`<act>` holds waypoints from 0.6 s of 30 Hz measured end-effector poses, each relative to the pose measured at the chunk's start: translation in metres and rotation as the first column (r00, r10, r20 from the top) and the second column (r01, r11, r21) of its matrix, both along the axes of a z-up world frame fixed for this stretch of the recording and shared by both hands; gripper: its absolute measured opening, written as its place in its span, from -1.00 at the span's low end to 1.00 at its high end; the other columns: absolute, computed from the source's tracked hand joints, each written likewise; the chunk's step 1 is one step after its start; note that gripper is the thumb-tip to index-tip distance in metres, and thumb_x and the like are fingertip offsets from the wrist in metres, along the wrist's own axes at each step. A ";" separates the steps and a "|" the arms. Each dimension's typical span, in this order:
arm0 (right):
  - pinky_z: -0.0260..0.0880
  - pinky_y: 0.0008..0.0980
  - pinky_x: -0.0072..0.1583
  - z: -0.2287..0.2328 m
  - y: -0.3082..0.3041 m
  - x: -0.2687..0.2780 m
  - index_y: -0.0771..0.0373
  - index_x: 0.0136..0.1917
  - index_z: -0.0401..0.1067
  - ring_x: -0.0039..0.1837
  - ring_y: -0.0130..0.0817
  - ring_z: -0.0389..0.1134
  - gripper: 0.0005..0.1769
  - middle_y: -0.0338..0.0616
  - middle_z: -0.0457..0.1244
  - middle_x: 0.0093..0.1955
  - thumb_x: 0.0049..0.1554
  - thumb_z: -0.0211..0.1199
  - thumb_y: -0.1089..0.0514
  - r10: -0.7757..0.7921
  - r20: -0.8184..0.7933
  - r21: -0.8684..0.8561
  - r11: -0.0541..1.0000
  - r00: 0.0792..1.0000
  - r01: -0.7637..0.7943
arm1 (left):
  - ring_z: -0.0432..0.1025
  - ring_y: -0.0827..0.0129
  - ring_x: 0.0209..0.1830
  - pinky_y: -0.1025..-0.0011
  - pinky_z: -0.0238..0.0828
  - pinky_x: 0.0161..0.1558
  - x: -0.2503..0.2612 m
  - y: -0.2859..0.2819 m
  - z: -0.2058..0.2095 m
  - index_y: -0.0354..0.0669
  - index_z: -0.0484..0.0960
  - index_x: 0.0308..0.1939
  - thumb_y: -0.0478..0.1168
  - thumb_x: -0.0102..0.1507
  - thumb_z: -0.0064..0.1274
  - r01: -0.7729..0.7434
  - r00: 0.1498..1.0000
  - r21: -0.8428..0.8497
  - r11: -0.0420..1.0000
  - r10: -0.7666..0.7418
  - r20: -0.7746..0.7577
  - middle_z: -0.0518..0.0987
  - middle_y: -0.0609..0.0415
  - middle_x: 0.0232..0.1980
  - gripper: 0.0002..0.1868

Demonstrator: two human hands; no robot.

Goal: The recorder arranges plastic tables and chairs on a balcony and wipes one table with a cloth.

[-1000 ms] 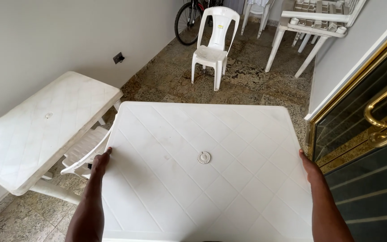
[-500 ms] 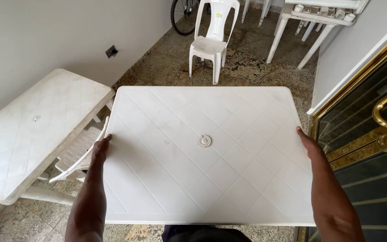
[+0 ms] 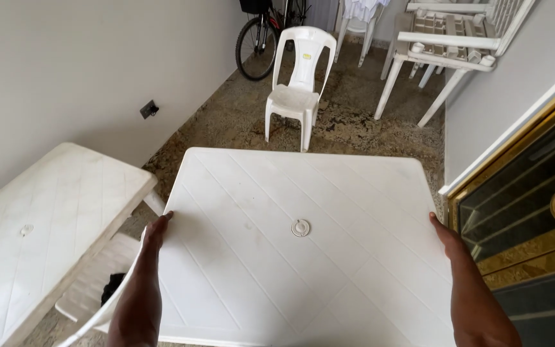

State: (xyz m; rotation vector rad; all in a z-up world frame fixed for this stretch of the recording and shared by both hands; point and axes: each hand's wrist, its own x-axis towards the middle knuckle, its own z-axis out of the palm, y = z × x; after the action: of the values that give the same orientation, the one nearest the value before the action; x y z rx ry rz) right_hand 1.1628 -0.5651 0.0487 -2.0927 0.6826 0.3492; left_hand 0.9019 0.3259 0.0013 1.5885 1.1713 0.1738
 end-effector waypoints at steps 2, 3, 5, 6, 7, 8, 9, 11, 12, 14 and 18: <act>-0.17 0.29 0.60 0.001 0.009 0.014 0.22 0.70 -0.09 0.74 0.13 -0.27 0.40 0.23 -0.25 0.74 -0.05 0.03 -0.77 0.010 -0.006 -0.015 1.000 1.000 -0.010 | 0.31 -0.09 0.40 0.18 0.20 0.38 0.028 0.021 -0.015 -0.57 0.47 0.30 0.12 0.24 0.25 0.018 0.997 -0.079 0.997 -0.013 0.071 0.45 -0.39 0.37 -0.18; -0.18 0.28 0.61 0.001 0.013 0.019 0.21 0.70 -0.07 0.75 0.13 -0.26 0.39 0.24 -0.24 0.74 -0.05 0.01 -0.78 0.022 -0.015 -0.028 0.999 1.000 -0.022 | 0.35 -0.06 0.39 0.20 0.21 0.39 0.042 0.032 -0.022 -0.59 0.49 0.28 0.10 0.23 0.23 0.040 0.990 -0.155 0.987 -0.019 0.139 0.49 -0.37 0.35 -0.20; -0.16 0.29 0.60 0.014 0.029 0.022 0.21 0.70 -0.11 0.74 0.13 -0.26 0.40 0.24 -0.24 0.74 -0.05 0.03 -0.77 -0.001 -0.001 -0.041 0.999 1.000 0.001 | 0.37 -0.09 0.39 0.17 0.23 0.40 0.063 0.041 -0.014 -0.59 0.48 0.29 0.11 0.23 0.22 0.060 0.992 -0.169 0.984 -0.040 0.117 0.50 -0.39 0.36 -0.18; -0.14 0.30 0.59 0.018 0.038 0.023 0.21 0.71 -0.15 0.74 0.12 -0.26 0.41 0.23 -0.24 0.74 -0.05 0.05 -0.75 -0.015 0.011 -0.051 0.999 1.000 0.016 | 0.39 -0.13 0.39 0.14 0.26 0.41 0.070 0.047 -0.011 -0.60 0.47 0.30 0.12 0.23 0.20 0.071 0.994 -0.181 0.981 -0.055 0.093 0.51 -0.40 0.36 -0.17; -0.14 0.30 0.59 0.022 0.044 0.025 0.21 0.71 -0.15 0.74 0.12 -0.26 0.41 0.23 -0.24 0.74 -0.05 0.05 -0.75 -0.020 0.008 -0.052 0.998 1.000 0.020 | 0.39 -0.13 0.39 0.14 0.26 0.41 0.082 0.052 -0.009 -0.60 0.47 0.30 0.12 0.23 0.20 0.075 0.994 -0.183 0.980 -0.059 0.091 0.51 -0.40 0.36 -0.17; -0.15 0.31 0.59 0.025 0.051 0.027 0.19 0.71 -0.17 0.74 0.12 -0.27 0.40 0.23 -0.26 0.74 -0.06 0.03 -0.76 -0.010 0.014 -0.061 0.998 1.000 0.011 | 0.34 -0.15 0.42 0.08 0.21 0.44 0.090 0.057 -0.007 -0.56 0.44 0.33 0.15 0.25 0.19 0.090 0.995 -0.162 0.983 -0.083 0.050 0.45 -0.41 0.39 -0.15; -0.16 0.32 0.59 0.029 0.057 0.028 0.18 0.71 -0.18 0.74 0.12 -0.27 0.40 0.23 -0.27 0.74 -0.06 0.01 -0.76 0.000 0.020 -0.069 0.998 1.000 0.002 | 0.28 -0.18 0.46 0.03 0.17 0.47 0.098 0.062 -0.006 -0.53 0.41 0.37 0.17 0.26 0.17 0.107 0.994 -0.142 0.984 -0.106 0.008 0.40 -0.42 0.43 -0.13; -0.16 0.37 0.59 0.048 0.079 0.025 0.18 0.71 -0.16 0.74 0.17 -0.27 0.39 0.24 -0.27 0.74 -0.05 -0.01 -0.76 -0.031 -0.034 -0.084 0.996 0.999 0.028 | 0.22 -0.19 0.49 -0.01 0.12 0.48 0.111 0.066 0.003 -0.51 0.30 0.41 0.18 0.27 0.18 0.110 0.994 -0.096 0.989 -0.111 -0.005 0.33 -0.44 0.45 -0.10; -0.15 0.41 0.58 0.057 0.090 0.024 0.17 0.72 -0.14 0.74 0.21 -0.27 0.38 0.25 -0.27 0.74 -0.04 -0.03 -0.77 -0.063 -0.079 -0.100 0.993 0.995 0.055 | 0.15 -0.20 0.51 -0.05 0.07 0.48 0.118 0.068 0.007 -0.49 0.19 0.46 0.18 0.29 0.18 0.116 0.993 -0.049 0.992 -0.117 -0.010 0.26 -0.46 0.48 -0.05; -0.17 0.40 0.59 0.044 0.086 0.039 0.18 0.71 -0.13 0.74 0.19 -0.28 0.38 0.26 -0.27 0.74 -0.04 -0.03 -0.77 -0.049 -0.062 -0.084 0.995 0.997 0.044 | 0.16 -0.21 0.53 -0.05 0.06 0.50 0.126 0.070 0.020 -0.47 0.27 0.46 0.20 0.31 0.13 0.132 0.990 -0.072 0.989 -0.135 -0.036 0.28 -0.44 0.49 -0.10; -0.21 0.36 0.60 0.029 0.085 0.065 0.17 0.71 -0.14 0.74 0.16 -0.29 0.37 0.26 -0.28 0.74 -0.03 -0.04 -0.78 -0.030 -0.032 -0.028 0.999 0.999 0.029 | 0.08 -0.18 0.59 -0.06 -0.02 0.53 0.144 0.075 0.034 -0.40 0.31 0.48 0.20 0.33 0.09 0.170 0.983 -0.065 0.983 -0.174 -0.056 0.24 -0.39 0.54 -0.14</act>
State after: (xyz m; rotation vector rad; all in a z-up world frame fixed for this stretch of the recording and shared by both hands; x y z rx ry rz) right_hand 1.2281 -0.4805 0.0779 -2.1050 0.7404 0.3602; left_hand 1.0459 0.4010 0.0351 1.6425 1.0701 -0.0237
